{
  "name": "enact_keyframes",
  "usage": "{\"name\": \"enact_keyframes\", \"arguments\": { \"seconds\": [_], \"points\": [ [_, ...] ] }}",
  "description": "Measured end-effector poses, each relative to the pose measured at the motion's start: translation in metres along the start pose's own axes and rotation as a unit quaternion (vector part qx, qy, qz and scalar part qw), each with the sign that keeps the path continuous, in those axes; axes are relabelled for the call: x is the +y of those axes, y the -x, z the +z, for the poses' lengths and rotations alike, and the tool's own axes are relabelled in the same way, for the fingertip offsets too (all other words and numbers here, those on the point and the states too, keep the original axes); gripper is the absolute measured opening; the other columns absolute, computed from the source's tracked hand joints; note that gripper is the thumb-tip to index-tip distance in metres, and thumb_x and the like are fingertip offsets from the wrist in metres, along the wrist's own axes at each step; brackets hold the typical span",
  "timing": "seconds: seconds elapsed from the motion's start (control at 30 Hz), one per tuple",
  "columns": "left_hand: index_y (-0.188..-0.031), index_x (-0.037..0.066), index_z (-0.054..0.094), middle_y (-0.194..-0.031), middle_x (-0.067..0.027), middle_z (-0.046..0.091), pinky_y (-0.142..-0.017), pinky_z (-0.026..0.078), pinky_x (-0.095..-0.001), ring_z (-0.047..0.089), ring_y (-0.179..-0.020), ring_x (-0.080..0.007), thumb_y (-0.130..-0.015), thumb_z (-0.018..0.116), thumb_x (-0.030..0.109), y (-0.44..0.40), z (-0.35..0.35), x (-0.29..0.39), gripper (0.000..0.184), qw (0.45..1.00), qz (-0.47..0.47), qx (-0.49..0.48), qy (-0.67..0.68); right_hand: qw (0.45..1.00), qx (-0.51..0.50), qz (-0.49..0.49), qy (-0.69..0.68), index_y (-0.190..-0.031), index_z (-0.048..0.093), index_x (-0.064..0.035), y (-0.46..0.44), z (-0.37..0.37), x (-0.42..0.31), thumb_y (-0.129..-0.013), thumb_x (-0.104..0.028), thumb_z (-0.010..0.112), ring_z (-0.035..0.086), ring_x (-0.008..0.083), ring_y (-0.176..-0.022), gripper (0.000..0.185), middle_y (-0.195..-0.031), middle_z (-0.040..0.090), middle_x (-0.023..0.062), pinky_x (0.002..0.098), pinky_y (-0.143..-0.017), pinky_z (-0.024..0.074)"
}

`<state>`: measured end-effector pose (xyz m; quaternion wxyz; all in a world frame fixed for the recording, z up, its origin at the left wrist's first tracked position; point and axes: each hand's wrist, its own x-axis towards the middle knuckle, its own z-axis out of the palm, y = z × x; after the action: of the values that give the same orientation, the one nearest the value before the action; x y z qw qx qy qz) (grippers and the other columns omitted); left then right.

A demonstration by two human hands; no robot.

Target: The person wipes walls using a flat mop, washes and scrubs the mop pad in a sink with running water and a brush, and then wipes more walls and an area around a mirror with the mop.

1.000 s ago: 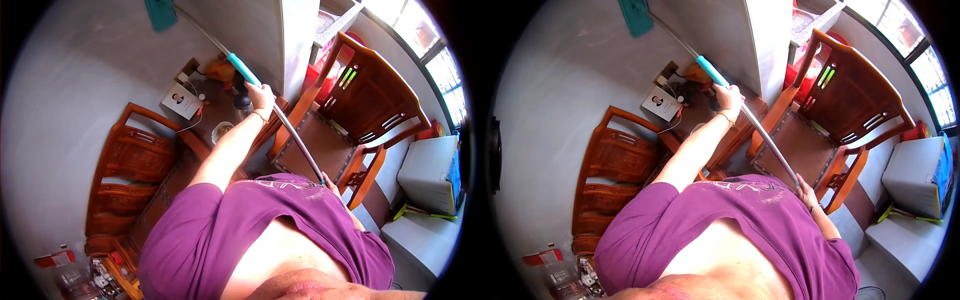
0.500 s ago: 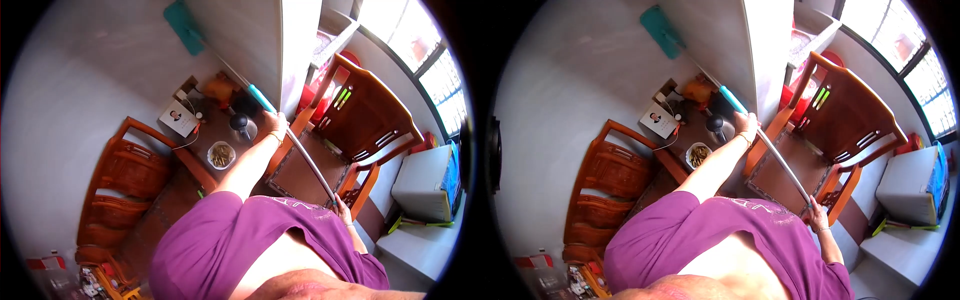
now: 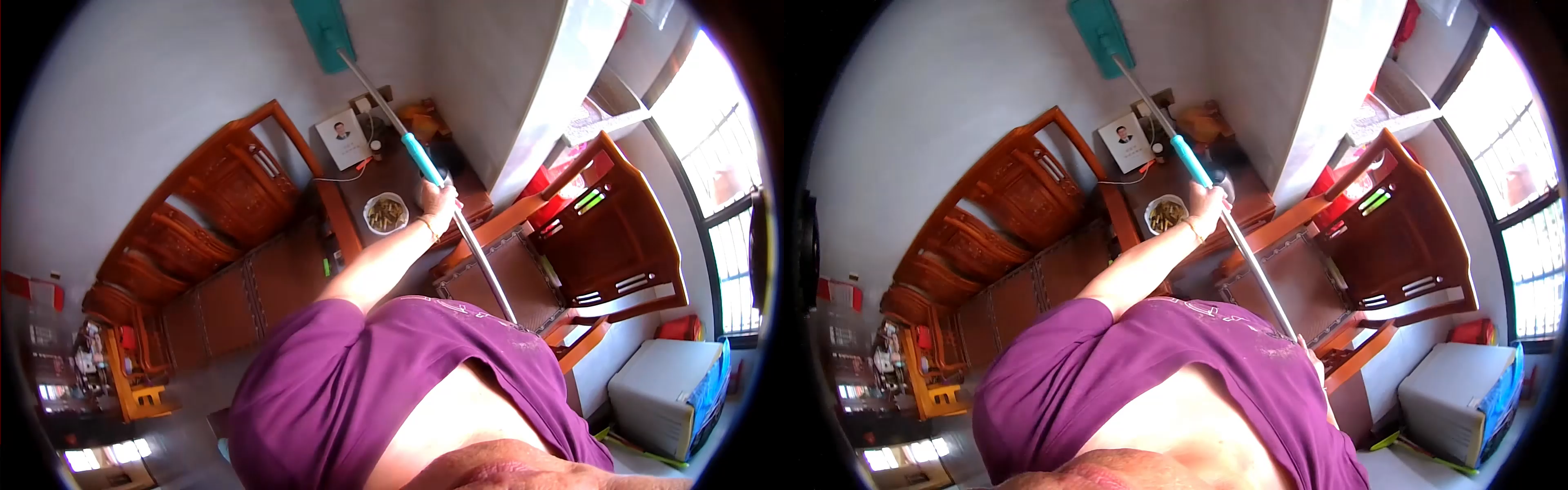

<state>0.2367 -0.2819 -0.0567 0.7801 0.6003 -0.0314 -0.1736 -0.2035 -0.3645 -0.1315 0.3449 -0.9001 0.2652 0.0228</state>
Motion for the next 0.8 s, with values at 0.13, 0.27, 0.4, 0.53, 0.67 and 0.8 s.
{"name": "enact_keyframes", "arguments": {
  "seconds": [0.13, 0.27, 0.4, 0.53, 0.67, 0.8],
  "points": [
    [-0.096, 0.000, 0.034, -0.064, -0.0104, 0.050, -0.036, 0.048, -0.0311, 0.053, -0.040, -0.0191, -0.074, 0.049, 0.000, 0.011, -0.058, 0.031, 0.027, 0.998, 0.021, 0.046, 0.025, 0.998, -0.029, -0.056, 0.016, -0.135, 0.037, -0.0210, -0.023, -0.001, -0.022, -0.084, -0.019, 0.056, 0.059, 0.0346, -0.073, 0.055, -0.081, 0.057, 0.0169, 0.0435, -0.064, 0.0471],
    [-0.084, -0.001, 0.040, -0.059, -0.0100, 0.051, -0.036, 0.048, -0.0316, 0.053, -0.039, -0.0193, -0.071, 0.050, -0.002, 0.015, -0.103, 0.055, 0.016, 0.993, 0.060, 0.087, 0.054, 0.992, -0.048, -0.107, 0.036, -0.134, 0.038, -0.0208, -0.046, -0.003, -0.055, -0.084, -0.020, 0.056, 0.059, 0.0346, -0.073, 0.054, -0.080, 0.057, 0.0168, 0.0432, -0.065, 0.0471],
    [-0.077, 0.000, 0.045, -0.060, -0.0099, 0.052, -0.040, 0.049, -0.0332, 0.054, -0.042, -0.0209, -0.073, 0.048, -0.001, 0.008, -0.155, 0.085, 0.005, 0.986, 0.078, 0.133, 0.058, 0.980, -0.050, -0.181, 0.065, -0.132, 0.041, -0.0183, -0.075, -0.020, -0.106, -0.083, -0.023, 0.058, 0.059, 0.0348, -0.072, 0.053, -0.079, 0.057, 0.0164, 0.0425, -0.063, 0.0477],
    [-0.078, 0.001, 0.043, -0.062, -0.0095, 0.052, -0.042, 0.048, -0.0350, 0.053, -0.044, -0.0211, -0.075, 0.047, 0.000, -0.011, -0.209, 0.108, 0.006, 0.974, 0.091, 0.191, 0.081, 0.960, -0.047, -0.267, 0.069, -0.131, 0.042, -0.0145, -0.108, -0.029, -0.158, -0.083, -0.022, 0.058, 0.059, 0.0346, -0.066, 0.052, -0.074, 0.058, 0.0153, 0.0431, -0.059, 0.0481],
    [-0.076, 0.002, 0.043, -0.063, -0.0089, 0.050, -0.045, 0.046, -0.0360, 0.050, -0.047, -0.0216, -0.078, 0.049, 0.002, -0.030, -0.274, 0.141, 0.006, 0.966, 0.065, 0.221, 0.121, 0.935, -0.014, -0.334, 0.119, -0.130, 0.043, -0.0155, -0.139, -0.028, -0.220, -0.082, -0.020, 0.056, 0.059, 0.0338, -0.062, 0.049, -0.073, 0.058, 0.0153, 0.0435, -0.057, 0.0490],
    [-0.076, 0.004, 0.043, -0.062, -0.0088, 0.046, -0.050, 0.045, -0.0397, 0.050, -0.050, -0.0244, -0.078, 0.050, 0.002, -0.033, -0.300, 0.160, 0.008, 0.954, -0.021, 0.218, 0.205, 0.924, 0.021, -0.361, 0.129, -0.130, 0.044, -0.0174, -0.148, -0.012, -0.229, -0.081, -0.022, 0.060, 0.059, 0.0307, -0.058, 0.052, -0.069, 0.056, 0.0127, 0.0411, -0.054, 0.0489]
  ]
}}
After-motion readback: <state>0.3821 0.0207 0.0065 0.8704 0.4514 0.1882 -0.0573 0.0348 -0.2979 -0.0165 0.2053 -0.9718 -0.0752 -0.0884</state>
